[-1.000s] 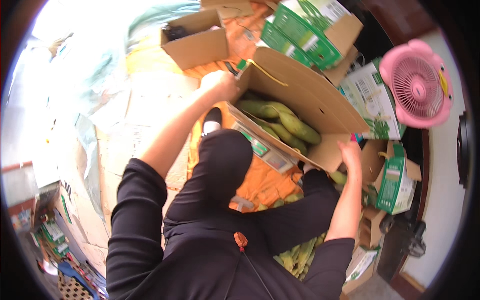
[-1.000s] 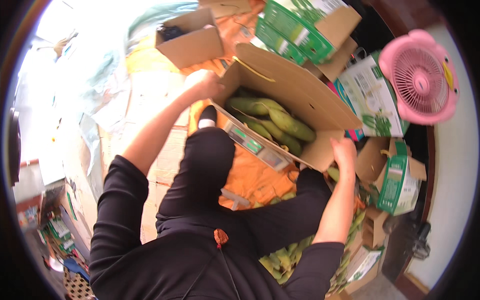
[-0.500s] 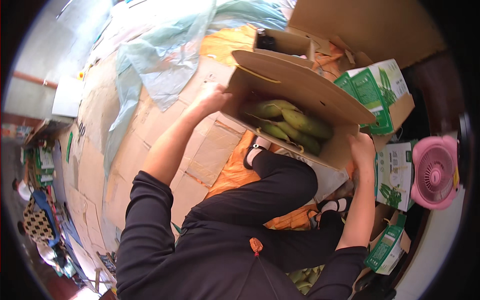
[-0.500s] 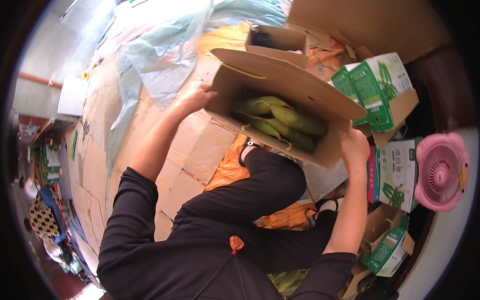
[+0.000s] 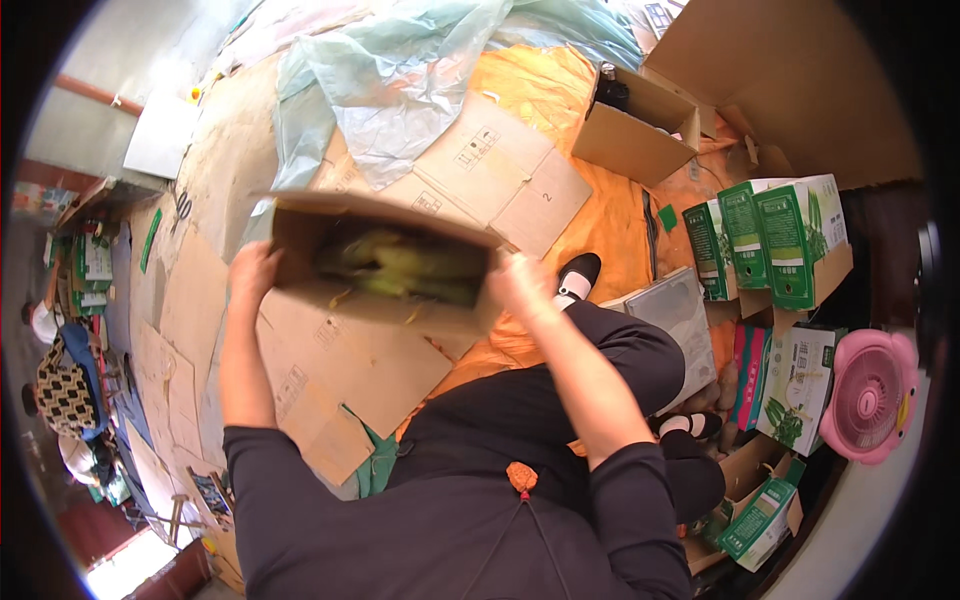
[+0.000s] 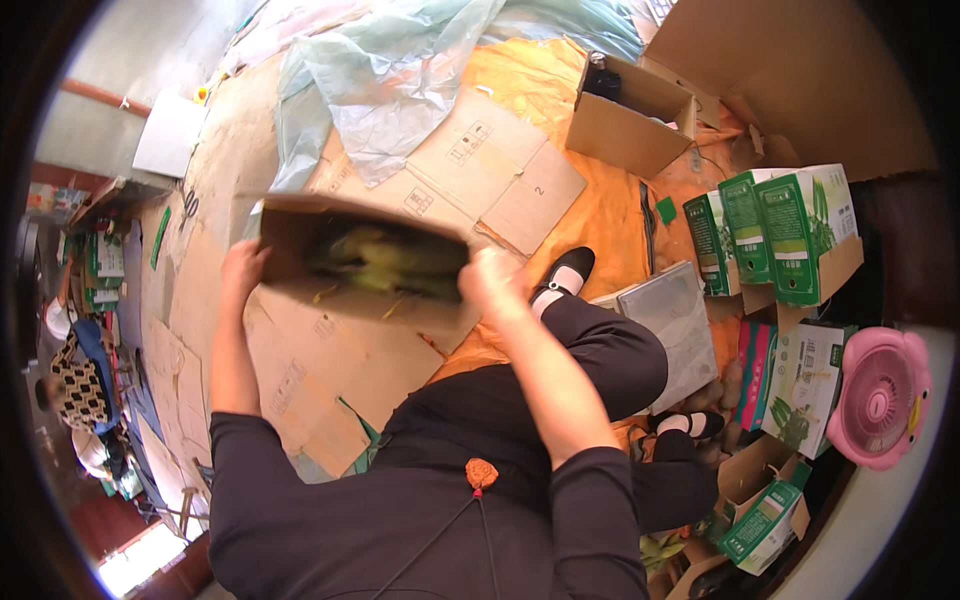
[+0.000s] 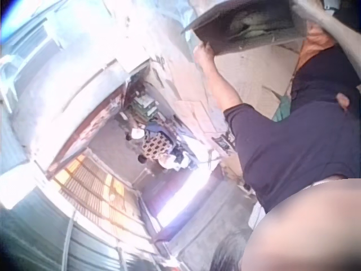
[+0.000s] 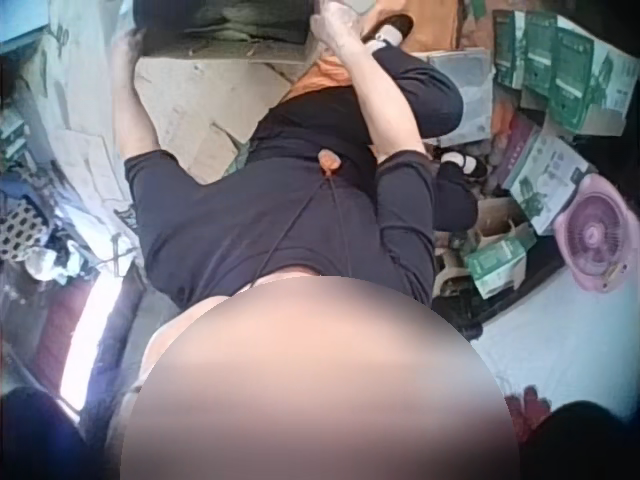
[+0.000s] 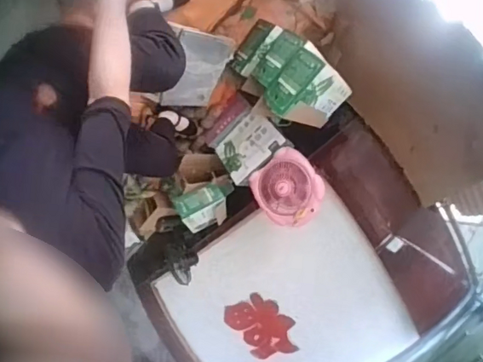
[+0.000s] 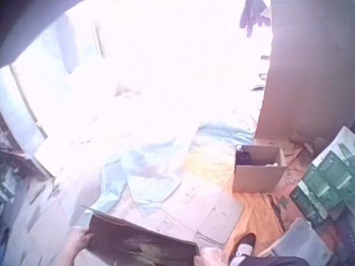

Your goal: Sorting and packing various vegetables into cardboard boxes and weighing them.

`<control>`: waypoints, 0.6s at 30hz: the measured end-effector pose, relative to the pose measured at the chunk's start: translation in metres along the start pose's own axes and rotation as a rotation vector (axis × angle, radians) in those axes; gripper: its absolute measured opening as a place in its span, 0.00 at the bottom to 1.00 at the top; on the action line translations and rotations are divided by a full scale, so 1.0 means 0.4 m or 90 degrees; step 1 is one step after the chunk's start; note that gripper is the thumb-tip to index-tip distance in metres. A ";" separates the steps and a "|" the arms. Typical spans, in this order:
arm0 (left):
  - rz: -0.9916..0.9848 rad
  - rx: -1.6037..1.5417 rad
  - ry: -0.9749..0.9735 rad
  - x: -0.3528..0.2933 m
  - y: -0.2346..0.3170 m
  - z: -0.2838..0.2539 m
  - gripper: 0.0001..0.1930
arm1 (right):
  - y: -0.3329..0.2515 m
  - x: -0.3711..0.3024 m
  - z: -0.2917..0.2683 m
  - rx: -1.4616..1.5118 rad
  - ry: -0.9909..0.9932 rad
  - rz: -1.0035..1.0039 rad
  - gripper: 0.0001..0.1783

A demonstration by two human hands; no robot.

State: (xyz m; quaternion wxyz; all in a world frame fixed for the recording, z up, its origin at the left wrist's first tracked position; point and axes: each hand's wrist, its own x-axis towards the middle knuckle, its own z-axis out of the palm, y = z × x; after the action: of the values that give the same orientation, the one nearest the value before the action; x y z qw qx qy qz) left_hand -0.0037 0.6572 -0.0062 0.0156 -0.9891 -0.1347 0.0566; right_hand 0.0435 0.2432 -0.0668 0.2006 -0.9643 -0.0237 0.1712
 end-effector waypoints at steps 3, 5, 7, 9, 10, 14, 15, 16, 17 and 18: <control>-0.047 0.039 -0.017 -0.048 -0.165 0.060 0.14 | -0.130 -0.082 0.051 0.066 -0.240 0.022 0.15; -0.011 0.026 0.010 -0.065 -0.246 0.118 0.14 | -0.157 -0.129 0.115 0.047 -0.311 0.019 0.15; -0.060 0.106 -0.036 -0.113 -0.409 0.188 0.15 | -0.215 -0.160 0.177 0.056 -0.406 -0.030 0.16; -0.180 0.185 -0.235 -0.129 -0.378 0.262 0.14 | -0.214 -0.138 0.200 0.073 -0.476 -0.093 0.13; -0.102 0.170 -0.239 -0.029 -0.301 0.352 0.14 | -0.177 -0.122 0.234 0.107 -0.480 -0.105 0.11; 0.075 0.008 -0.112 0.211 -0.039 0.459 0.14 | -0.177 -0.077 0.045 0.226 -0.241 -0.164 0.12; 0.104 -0.028 -0.085 0.245 0.006 0.462 0.14 | -0.152 -0.074 -0.018 0.279 -0.186 -0.190 0.12; 0.135 -0.063 -0.059 0.277 0.049 0.459 0.13 | -0.118 -0.070 -0.046 0.279 -0.164 -0.166 0.12; 0.164 -0.099 -0.033 0.306 0.088 0.454 0.13 | -0.087 -0.064 -0.071 0.321 -0.093 -0.206 0.11; 0.190 -0.136 -0.012 0.323 0.136 0.440 0.13 | -0.051 -0.061 -0.095 0.359 -0.024 -0.245 0.10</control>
State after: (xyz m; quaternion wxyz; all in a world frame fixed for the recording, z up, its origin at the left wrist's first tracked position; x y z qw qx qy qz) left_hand 0.1139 0.6421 -0.1974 -0.0997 -0.9936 0.0080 0.0527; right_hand 0.0340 0.2449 -0.0183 0.4874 -0.8453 -0.1610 0.1480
